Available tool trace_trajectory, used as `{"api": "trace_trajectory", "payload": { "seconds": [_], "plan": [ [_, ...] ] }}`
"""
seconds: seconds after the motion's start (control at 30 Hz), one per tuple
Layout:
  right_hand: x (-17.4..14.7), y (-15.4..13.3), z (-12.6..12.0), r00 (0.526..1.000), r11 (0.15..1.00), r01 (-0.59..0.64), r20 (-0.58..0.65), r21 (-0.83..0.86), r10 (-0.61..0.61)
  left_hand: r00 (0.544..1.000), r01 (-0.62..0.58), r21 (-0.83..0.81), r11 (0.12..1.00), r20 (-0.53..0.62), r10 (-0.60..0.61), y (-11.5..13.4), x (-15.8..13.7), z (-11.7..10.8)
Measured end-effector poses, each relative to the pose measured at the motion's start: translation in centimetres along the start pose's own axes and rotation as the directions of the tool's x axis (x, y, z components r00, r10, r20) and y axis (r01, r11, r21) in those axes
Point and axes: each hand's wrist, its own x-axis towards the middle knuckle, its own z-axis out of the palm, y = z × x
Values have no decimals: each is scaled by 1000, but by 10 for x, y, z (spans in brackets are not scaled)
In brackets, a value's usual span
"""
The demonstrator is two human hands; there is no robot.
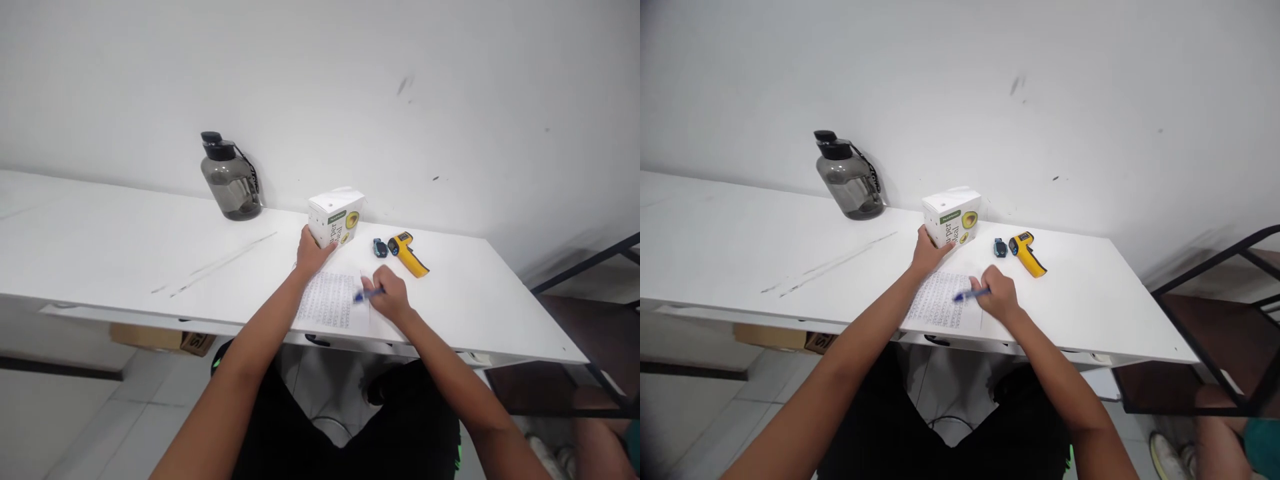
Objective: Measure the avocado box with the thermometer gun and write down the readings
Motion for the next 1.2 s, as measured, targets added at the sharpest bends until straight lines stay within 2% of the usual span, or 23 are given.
{"api": "trace_trajectory", "payload": {
  "seconds": [0.1, 0.13, 0.2, 0.27, 0.33, 0.47, 1.0, 1.2],
  "plan": [
    [-25, -6, 0, 1000, 973, 16, 6, 231, -18, 1000, -16, 0, 1000, -19, 16, 0, -1, -1],
    [-29, -8, 1, 999, 951, -24, 50, 307, 9, 1000, -17, 5, 1000, -22, 17, 1, -1, -1],
    [-32, -11, 3, 975, 890, -196, 177, 413, 132, 1000, -14, 16, 1000, -19, 14, 2, -2, -3],
    [-30, -13, 5, 916, 842, -372, 302, 392, 264, 1000, -10, 19, 1000, -15, 10, 3, -4, -4],
    [-26, -15, 5, 870, 838, -455, 353, 301, 345, 1000, -13, 15, 1000, -18, 14, 4, -4, -4],
    [-24, -18, 4, 866, 869, -445, 352, 217, 356, 1000, -20, 9, 1000, -15, 20, 5, -4, -4],
    [-27, -14, 8, 845, 859, -464, 401, 218, 354, 1000, -15, 3, 1000, -18, 15, 2, -2, -1],
    [-26, -15, 8, 854, 863, -463, 365, 203, 372, 1000, -16, 15, 1000, -10, 16, 4, -3, -2]
  ]
}}
